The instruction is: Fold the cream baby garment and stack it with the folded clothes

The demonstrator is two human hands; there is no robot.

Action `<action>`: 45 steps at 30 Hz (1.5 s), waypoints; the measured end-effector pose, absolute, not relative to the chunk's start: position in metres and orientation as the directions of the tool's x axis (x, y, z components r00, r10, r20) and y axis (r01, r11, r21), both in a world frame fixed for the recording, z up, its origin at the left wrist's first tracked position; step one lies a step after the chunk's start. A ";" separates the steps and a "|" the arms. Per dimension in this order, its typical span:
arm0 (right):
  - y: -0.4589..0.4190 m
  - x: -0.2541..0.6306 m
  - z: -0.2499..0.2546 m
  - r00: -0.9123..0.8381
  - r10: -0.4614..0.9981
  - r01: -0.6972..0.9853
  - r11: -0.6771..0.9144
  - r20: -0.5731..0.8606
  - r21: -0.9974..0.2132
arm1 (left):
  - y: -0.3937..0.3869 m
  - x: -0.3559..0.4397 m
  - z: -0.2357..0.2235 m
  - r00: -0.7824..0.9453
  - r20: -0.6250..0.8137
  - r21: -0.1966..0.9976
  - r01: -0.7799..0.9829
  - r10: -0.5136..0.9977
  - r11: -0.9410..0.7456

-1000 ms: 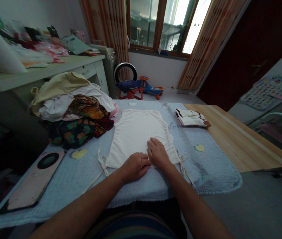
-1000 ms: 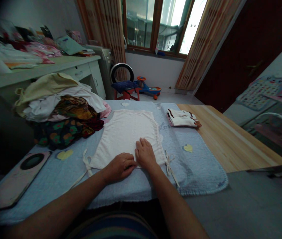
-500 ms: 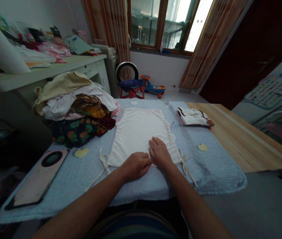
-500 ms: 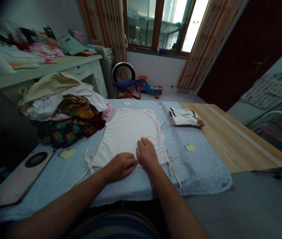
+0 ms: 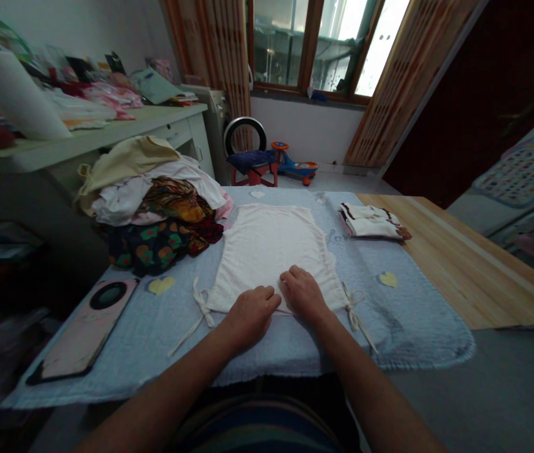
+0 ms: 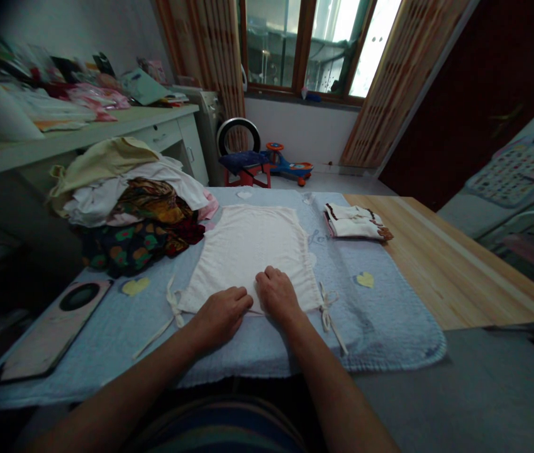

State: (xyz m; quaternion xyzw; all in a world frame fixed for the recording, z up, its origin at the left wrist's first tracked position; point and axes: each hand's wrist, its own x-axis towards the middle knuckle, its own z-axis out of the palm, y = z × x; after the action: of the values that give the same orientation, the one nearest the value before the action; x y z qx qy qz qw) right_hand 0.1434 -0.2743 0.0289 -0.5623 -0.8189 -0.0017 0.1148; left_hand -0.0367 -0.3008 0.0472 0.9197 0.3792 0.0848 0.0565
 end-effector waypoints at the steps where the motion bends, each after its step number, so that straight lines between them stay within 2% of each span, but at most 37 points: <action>1: -0.274 0.144 0.029 -0.344 0.922 0.920 0.368 0.176 -0.132 | -0.301 -0.039 0.047 0.685 0.115 0.164 0.701 0.719 -0.694; 6: -0.275 0.141 0.037 -0.306 0.945 0.934 0.322 0.120 -0.155 | -0.301 -0.053 0.044 0.640 0.114 0.203 0.734 0.760 -0.648; 10: -0.277 0.134 0.042 -0.279 0.956 0.950 0.289 0.090 -0.122 | -0.301 -0.060 0.042 0.645 0.109 0.242 0.721 0.756 -0.650; 14: -0.281 0.128 0.039 -0.267 0.954 0.958 0.278 0.135 -0.070 | -0.302 -0.062 0.041 0.668 0.132 0.215 0.702 0.732 -0.679; 19: -0.284 0.128 0.032 -0.269 0.940 0.954 0.291 0.208 -0.079 | -0.304 -0.062 0.038 0.680 0.157 0.188 0.691 0.716 -0.698; 23: -0.285 0.129 0.032 -0.320 0.913 0.920 0.364 0.253 -0.148 | -0.303 -0.061 0.033 0.671 0.196 0.208 0.684 0.715 -0.699; 28: -0.282 0.134 0.028 -0.317 0.892 0.861 0.413 0.322 -0.296 | -0.302 -0.062 0.032 0.658 0.196 0.287 0.671 0.727 -0.684; 32: -0.277 0.137 0.018 -0.301 0.907 0.857 0.393 0.296 -0.334 | -0.302 -0.062 0.031 0.641 0.195 0.300 0.682 0.743 -0.667; 35: -0.276 0.137 0.015 -0.291 0.927 0.883 0.355 0.235 -0.307 | -0.303 -0.060 0.033 0.630 0.189 0.268 0.705 0.753 -0.657; 41: -0.277 0.135 0.019 -0.304 0.939 0.895 0.340 0.162 -0.288 | -0.304 -0.054 0.038 0.630 0.160 0.109 0.754 0.760 -0.648; 45: -0.279 0.135 0.023 -0.315 0.936 0.893 0.348 0.156 -0.286 | -0.305 -0.054 0.040 0.635 0.171 0.082 0.753 0.754 -0.653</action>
State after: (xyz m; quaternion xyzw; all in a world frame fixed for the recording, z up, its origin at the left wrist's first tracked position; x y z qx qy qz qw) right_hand 0.1349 -0.2791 0.0226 -0.5664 -0.8074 0.0732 0.1480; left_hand -0.0544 -0.3046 0.0402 0.9040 0.4167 0.0954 0.0014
